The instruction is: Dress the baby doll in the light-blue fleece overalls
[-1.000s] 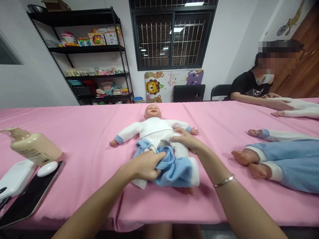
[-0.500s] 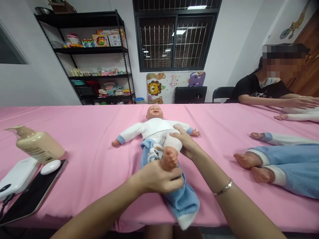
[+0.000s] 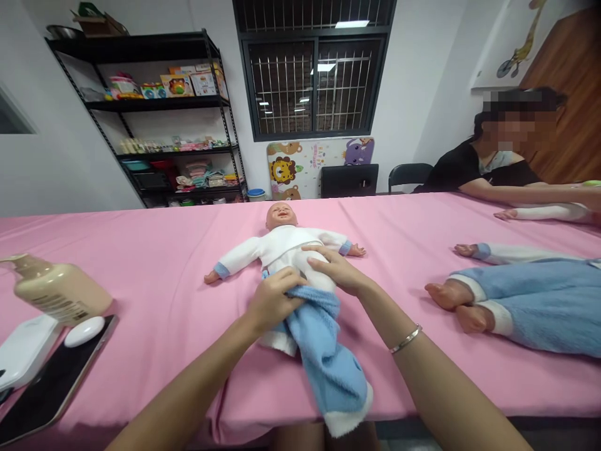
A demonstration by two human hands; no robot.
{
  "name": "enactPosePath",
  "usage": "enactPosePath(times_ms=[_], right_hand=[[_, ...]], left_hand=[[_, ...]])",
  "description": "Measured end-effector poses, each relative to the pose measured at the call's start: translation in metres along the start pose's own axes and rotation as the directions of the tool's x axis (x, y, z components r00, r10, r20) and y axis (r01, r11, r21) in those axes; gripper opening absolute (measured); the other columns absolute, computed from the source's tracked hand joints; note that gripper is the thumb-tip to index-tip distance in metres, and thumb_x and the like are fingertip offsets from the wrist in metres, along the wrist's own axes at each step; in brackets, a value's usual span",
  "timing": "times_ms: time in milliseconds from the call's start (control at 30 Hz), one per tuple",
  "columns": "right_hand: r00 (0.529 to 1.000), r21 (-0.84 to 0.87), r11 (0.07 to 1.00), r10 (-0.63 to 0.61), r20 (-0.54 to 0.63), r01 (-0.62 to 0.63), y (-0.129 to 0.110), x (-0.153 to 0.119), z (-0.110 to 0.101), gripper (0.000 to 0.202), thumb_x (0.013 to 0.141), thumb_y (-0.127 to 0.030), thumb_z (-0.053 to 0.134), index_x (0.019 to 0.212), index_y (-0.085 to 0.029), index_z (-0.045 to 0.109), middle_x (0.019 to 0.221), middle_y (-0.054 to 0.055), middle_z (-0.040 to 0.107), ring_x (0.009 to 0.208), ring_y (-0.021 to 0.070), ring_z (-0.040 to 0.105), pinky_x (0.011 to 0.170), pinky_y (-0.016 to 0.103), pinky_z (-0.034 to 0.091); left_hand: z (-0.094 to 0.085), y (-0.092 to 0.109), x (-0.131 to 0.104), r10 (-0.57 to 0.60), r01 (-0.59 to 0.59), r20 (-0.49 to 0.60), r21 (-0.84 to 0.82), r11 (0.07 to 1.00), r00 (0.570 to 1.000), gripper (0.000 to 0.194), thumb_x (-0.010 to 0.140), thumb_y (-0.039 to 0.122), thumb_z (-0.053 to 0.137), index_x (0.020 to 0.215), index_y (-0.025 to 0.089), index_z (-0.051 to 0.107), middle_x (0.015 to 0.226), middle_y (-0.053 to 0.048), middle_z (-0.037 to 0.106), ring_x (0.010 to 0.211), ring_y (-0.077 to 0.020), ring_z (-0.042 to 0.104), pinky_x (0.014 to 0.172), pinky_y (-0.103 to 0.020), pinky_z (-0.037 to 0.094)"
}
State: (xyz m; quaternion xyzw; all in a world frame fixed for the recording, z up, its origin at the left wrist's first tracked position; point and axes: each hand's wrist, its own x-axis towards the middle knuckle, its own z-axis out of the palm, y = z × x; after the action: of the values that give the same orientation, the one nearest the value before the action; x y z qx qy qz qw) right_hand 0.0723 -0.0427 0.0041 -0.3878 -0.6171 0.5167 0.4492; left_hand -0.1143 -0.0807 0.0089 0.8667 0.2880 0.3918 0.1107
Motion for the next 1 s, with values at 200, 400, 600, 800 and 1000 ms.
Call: enactPosePath(times_ms=[200,400,600,800,1000], right_hand=[[0.978,0.226,0.953,0.183,0.097,-0.201,0.011,0.003,0.006,0.068,0.085,-0.069,0.026,0.128,-0.021,0.048,0.128,0.008,0.053,0.119,0.0220,0.048,0.103,0.039,0.038],[0.982,0.040,0.987,0.148,0.113,-0.153,0.015,0.001,-0.010,0.059,0.073,-0.053,0.064,0.121,-0.020,0.054,0.117,0.007,0.060,0.103,0.0209,0.055,0.088,0.034,0.047],[0.997,-0.142,0.989,-0.048,-0.062,0.039,0.030,0.012,-0.015,0.037,0.072,-0.049,0.060,0.078,-0.013,0.067,0.067,0.001,0.061,0.062,0.0141,0.051,0.061,0.028,0.042],[0.907,-0.282,0.946,-0.252,-0.338,0.158,0.045,0.017,0.001,0.024,0.072,-0.037,0.056,0.072,-0.016,0.068,0.071,0.002,0.065,0.068,0.0184,0.054,0.066,0.029,0.041],[0.946,-0.075,0.996,0.022,-0.324,-0.049,0.045,0.018,-0.001,0.048,0.065,-0.063,0.059,0.058,-0.016,0.050,0.051,-0.003,0.045,0.051,0.0104,0.037,0.049,0.025,0.030]], left_hand=[[0.008,-0.022,0.043,-0.189,0.191,-0.028,0.207,0.960,0.981,0.011,0.081,0.021,0.053,0.088,0.021,0.061,0.092,-0.001,0.063,0.089,-0.0175,0.058,0.079,-0.028,0.044],[0.026,-0.033,0.059,-0.362,0.332,0.009,0.375,0.865,0.932,0.020,0.085,0.030,0.047,0.097,0.022,0.060,0.097,-0.005,0.066,0.090,-0.0218,0.060,0.073,-0.030,0.044],[0.021,-0.037,0.054,-0.404,0.349,0.104,0.343,0.872,0.909,0.029,0.083,0.032,0.048,0.104,0.024,0.066,0.102,-0.005,0.069,0.095,-0.0239,0.061,0.079,-0.031,0.046],[0.018,-0.045,0.055,-0.364,0.294,0.174,0.330,0.897,0.915,0.031,0.084,0.028,0.046,0.107,0.020,0.064,0.107,-0.006,0.067,0.100,-0.0219,0.060,0.086,-0.029,0.044],[0.038,-0.042,0.066,-0.317,0.132,0.179,0.645,0.752,0.931,0.028,0.090,0.026,0.035,0.107,0.016,0.056,0.091,-0.011,0.068,0.081,-0.0256,0.064,0.067,-0.033,0.046]])
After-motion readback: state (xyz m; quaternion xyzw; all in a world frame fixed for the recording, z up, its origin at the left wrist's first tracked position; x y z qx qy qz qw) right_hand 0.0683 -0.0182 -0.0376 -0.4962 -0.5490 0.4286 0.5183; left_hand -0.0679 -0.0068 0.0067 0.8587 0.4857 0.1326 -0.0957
